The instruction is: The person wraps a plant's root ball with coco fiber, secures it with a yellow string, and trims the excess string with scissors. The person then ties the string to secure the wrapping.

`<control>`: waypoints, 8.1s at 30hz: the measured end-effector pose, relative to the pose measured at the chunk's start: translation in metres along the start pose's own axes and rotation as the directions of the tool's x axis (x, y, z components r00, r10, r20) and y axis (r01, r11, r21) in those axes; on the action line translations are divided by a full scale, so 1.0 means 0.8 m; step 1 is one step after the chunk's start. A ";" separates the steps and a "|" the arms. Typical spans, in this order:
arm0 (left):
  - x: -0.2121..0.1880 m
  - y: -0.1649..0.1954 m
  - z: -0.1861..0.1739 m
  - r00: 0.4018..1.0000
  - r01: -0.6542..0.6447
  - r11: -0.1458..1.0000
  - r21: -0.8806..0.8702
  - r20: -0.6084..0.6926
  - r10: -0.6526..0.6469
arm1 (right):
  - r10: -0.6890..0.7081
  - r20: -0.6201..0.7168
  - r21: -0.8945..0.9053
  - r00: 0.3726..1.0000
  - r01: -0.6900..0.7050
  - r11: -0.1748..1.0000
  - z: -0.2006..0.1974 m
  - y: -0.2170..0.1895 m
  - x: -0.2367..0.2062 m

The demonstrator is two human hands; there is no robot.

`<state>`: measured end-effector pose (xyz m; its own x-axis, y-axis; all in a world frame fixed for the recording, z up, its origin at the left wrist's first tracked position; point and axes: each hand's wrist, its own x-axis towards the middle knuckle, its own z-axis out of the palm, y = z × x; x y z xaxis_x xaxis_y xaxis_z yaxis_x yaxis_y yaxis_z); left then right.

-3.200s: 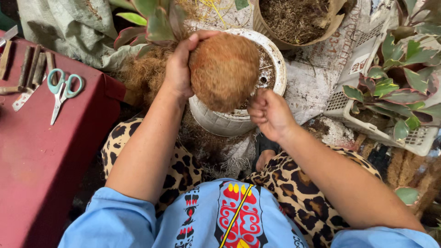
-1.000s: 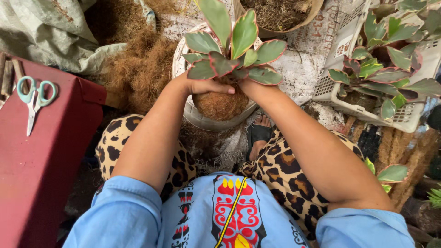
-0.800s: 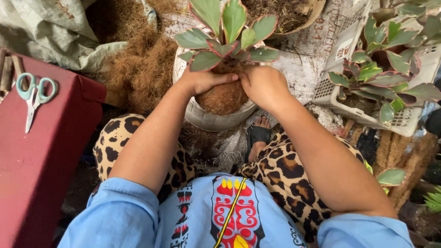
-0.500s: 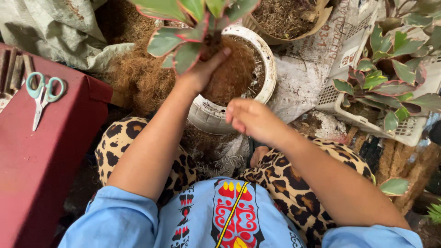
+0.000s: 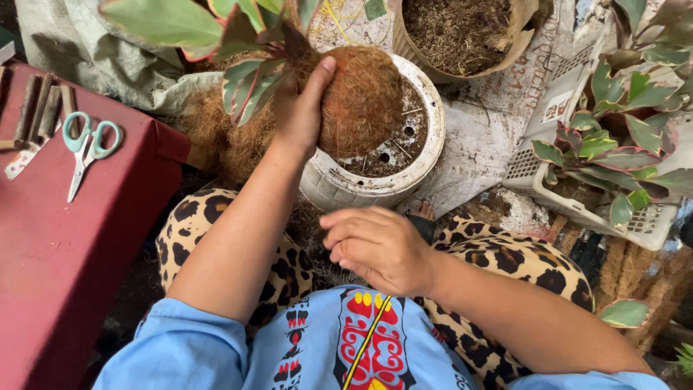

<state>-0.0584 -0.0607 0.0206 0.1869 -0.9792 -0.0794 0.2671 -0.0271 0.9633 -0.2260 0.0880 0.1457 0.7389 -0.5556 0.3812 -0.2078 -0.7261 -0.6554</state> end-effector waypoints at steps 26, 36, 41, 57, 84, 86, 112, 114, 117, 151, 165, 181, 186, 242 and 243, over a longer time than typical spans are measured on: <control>-0.004 0.044 -0.019 0.836 0.297 0.863 -0.408 0.548 -0.028 | 0.873 0.035 0.993 0.486 -0.118 0.026 -0.023 0.150 -0.052; -0.024 0.048 -0.030 0.647 0.036 0.979 -0.199 0.752 0.129 | 0.993 0.079 0.957 0.088 -0.286 -0.050 -0.032 0.142 -0.012; -0.021 0.022 -0.042 0.656 -0.012 0.985 -0.172 0.742 0.137 | 0.886 -0.109 0.945 0.452 -0.229 0.233 -0.075 0.160 -0.043; -0.017 -0.012 -0.057 0.649 -0.361 0.856 0.370 0.759 -0.055 | 0.738 -0.152 0.600 0.658 -0.532 0.598 -0.059 0.103 -0.025; -0.034 0.008 -0.028 0.382 -0.558 0.797 0.230 0.924 0.001 | 0.612 -0.105 0.877 0.784 -0.217 0.429 -0.027 0.167 -0.017; -0.040 0.001 -0.027 0.383 -0.563 0.794 0.230 0.924 0.005 | 0.593 -0.127 0.814 0.795 -0.258 0.520 -0.024 0.170 -0.018; -0.064 -0.049 0.033 0.931 -0.344 0.863 0.370 0.257 0.261 | 0.640 -0.211 -0.136 0.739 -0.670 0.730 -0.018 0.079 -0.010; -0.064 -0.042 0.025 0.925 -0.374 0.807 0.457 0.247 0.288 | 0.572 -0.134 -0.222 0.809 -0.587 0.779 -0.002 0.067 -0.021; -0.047 -0.036 0.017 0.963 -0.265 0.875 0.406 0.156 0.220 | 0.509 0.099 -0.273 0.855 -0.468 0.840 0.029 0.044 -0.029; 0.014 -0.007 -0.021 0.974 0.223 0.960 -0.168 0.080 -0.212 | 0.446 -0.184 0.782 0.876 -0.145 0.607 0.034 -0.012 -0.078; -0.005 0.028 -0.037 0.728 0.197 0.916 -0.350 0.678 0.103 | 0.890 0.125 0.978 0.438 -0.204 -0.037 -0.003 0.125 -0.055; -0.037 0.021 -0.050 0.513 -0.263 0.954 0.144 0.858 0.012 | 0.879 -0.110 0.945 0.464 -0.226 0.237 -0.073 0.170 -0.054; -0.044 0.025 -0.047 0.426 -0.232 0.965 0.122 0.904 -0.011 | 0.830 -0.170 0.836 0.531 -0.369 0.407 -0.065 0.150 -0.029; -0.096 0.015 -0.022 0.897 -0.440 0.495 0.749 0.340 0.283 | 0.549 -0.183 -0.290 0.815 -0.579 0.762 0.081 0.102 -0.022; -0.094 0.016 -0.023 0.881 -0.472 0.474 0.743 0.373 0.292 | 0.544 -0.178 -0.301 0.820 -0.572 0.763 0.082 0.103 -0.022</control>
<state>-0.0515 0.0163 0.0341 -0.1103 -0.9453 0.3070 -0.6644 0.2999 0.6846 -0.2141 0.0645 0.0427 0.3784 -0.9228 0.0723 -0.7739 -0.3582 -0.5222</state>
